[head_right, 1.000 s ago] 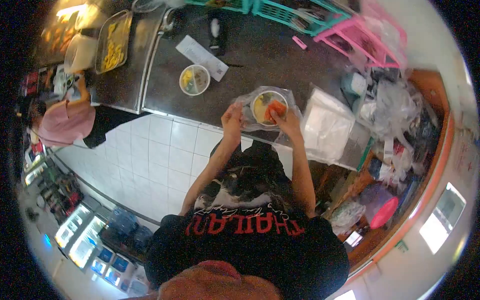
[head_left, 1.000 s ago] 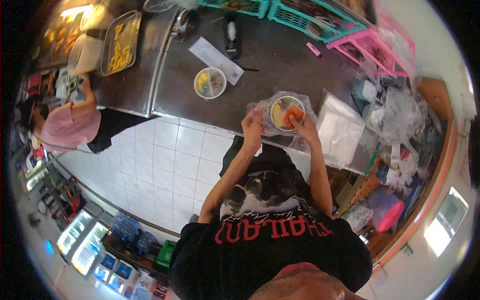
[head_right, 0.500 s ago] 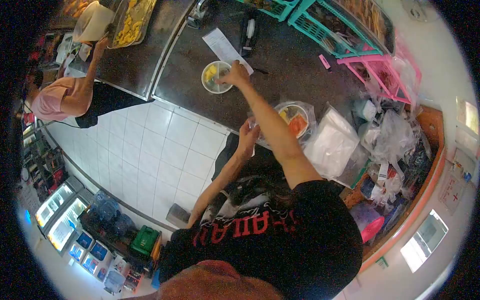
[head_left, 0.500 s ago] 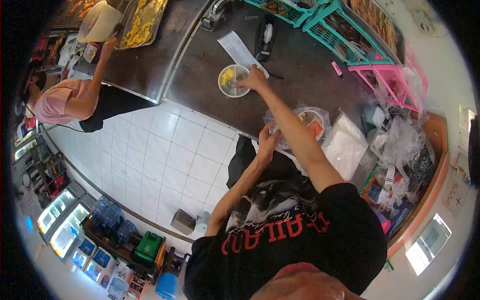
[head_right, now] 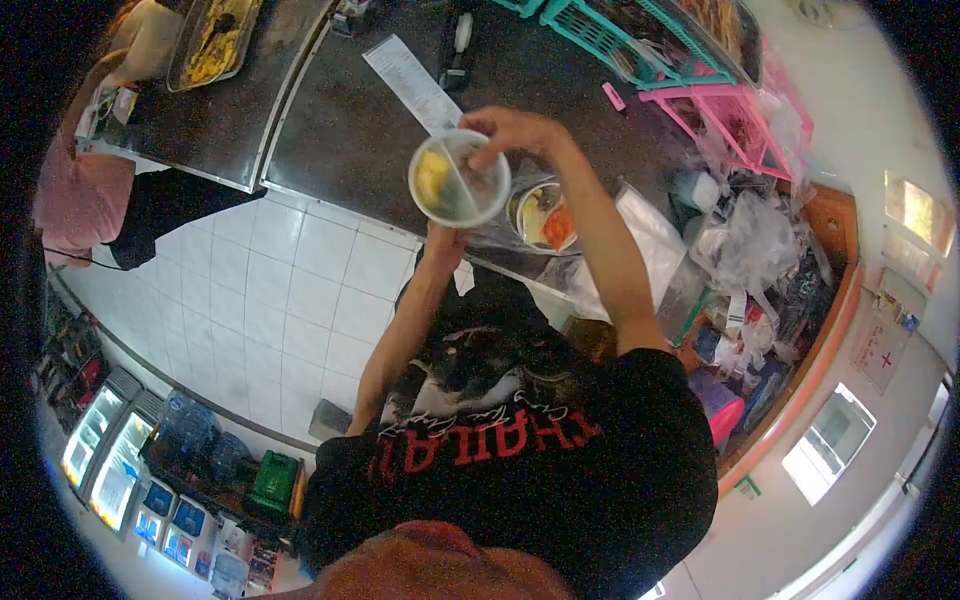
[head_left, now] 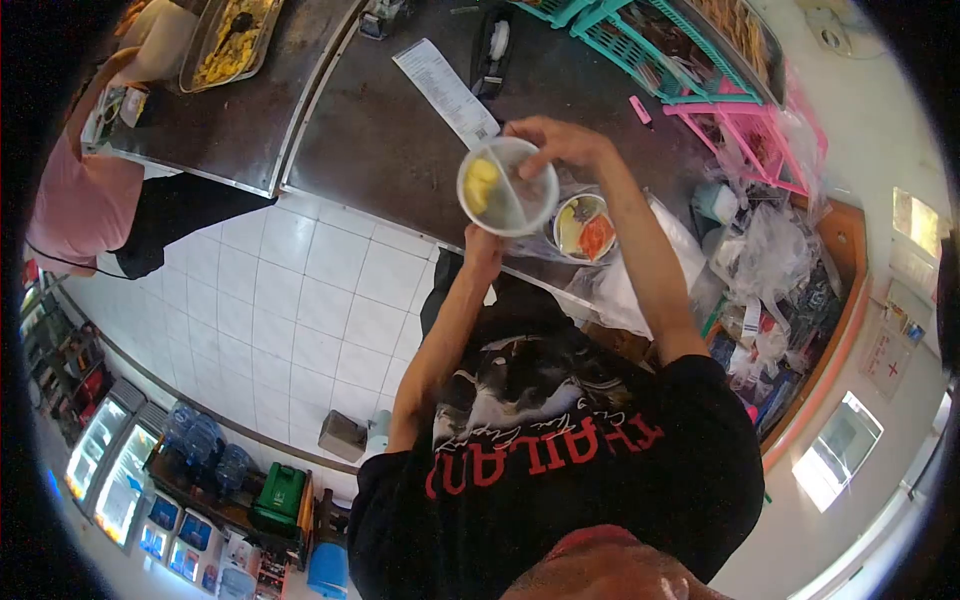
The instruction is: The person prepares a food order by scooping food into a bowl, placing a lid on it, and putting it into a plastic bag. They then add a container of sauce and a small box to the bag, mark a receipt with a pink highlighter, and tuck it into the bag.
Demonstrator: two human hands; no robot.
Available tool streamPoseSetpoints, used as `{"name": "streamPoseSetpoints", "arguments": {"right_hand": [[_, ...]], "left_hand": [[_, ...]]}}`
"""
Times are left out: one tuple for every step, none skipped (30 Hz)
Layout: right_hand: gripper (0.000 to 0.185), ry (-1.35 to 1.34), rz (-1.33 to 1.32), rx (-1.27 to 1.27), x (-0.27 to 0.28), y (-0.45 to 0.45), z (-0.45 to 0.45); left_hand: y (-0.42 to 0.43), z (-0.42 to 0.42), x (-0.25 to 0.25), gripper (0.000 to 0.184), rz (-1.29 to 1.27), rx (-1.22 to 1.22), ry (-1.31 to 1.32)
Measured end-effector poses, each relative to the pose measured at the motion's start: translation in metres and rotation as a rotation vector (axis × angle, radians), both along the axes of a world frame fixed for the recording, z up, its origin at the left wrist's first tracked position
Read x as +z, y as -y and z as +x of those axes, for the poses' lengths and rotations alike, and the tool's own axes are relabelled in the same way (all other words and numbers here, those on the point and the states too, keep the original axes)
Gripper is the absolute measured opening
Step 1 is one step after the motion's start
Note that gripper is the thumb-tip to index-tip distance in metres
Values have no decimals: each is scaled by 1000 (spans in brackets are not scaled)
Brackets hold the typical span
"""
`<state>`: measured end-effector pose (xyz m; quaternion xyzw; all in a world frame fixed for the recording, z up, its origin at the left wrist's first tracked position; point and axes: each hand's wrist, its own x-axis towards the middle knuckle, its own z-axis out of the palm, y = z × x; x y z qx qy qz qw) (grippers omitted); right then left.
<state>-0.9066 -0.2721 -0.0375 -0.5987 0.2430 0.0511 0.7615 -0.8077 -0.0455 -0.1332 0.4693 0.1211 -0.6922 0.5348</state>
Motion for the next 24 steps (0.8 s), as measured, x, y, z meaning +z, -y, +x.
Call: {"name": "streamPoseSetpoints", "arguments": {"right_hand": [[43,-4,91,64,5,-7,-12],[45,-6,180,127,6,-11,-19],[45,-59,196,187,-3,-15,-26],[45,-112,210,245,-18,-20,-34],[44,-164,224,302,-24,-24,-38],[45,-242,259,267,-30,-24,-42],[45,-318,294,232,-31,-25,-42],[46,-392,331,197,-32,-25,-42],[46,-369,298,153,-34,-27,-41],[46,-347,268,106,-34,-30,-39],[46,-328,234,60,-33,-31,-38],[46,-309,198,16,-31,-31,-37],[49,-286,152,36,-29,-31,-35],[49,-303,86,50,-27,-31,-33],[50,-319,19,64,-24,-30,-30],[50,-336,-48,76,-22,-30,-30],[51,-343,-32,95,-20,-30,-31],[52,-352,-15,114,-18,-29,-33],[53,-361,1,136,-16,-27,-35],[55,-292,-20,125,-19,-26,-37],[57,-223,-38,114,-26,-26,-38],[58,-155,-55,101,-32,-27,-40],[59,-141,-72,72,-38,-30,-41],[61,-125,-91,42,-46,-33,-40]], "left_hand": [[9,4,16,20,-37,49,-73],[16,8,23,22,-74,97,-145],[16,14,15,26,-169,58,-199],[17,15,14,26,-160,65,-182],[18,16,13,27,-151,71,-166],[19,15,12,27,-141,78,-148],[16,14,14,28,-183,70,-35],[15,14,14,28,-190,98,21],[13,16,15,29,-195,125,76],[10,19,18,29,-198,150,130],[9,22,25,28,-210,140,194],[8,23,26,29,-219,150,190],[6,23,23,29,-227,160,187],[4,23,21,29,-236,172,186],[3,24,19,30,-226,182,153],[2,23,18,31,-236,181,132],[1,21,16,31,-245,181,109],[-1,19,14,31,-253,183,85],[0,18,20,31,-236,182,93],[1,18,26,31,-218,182,102],[2,16,31,32,-199,182,110],[0,16,26,31,-209,191,155],[1,17,19,31,-218,199,200],[0,16,14,31,-229,205,246]]}}
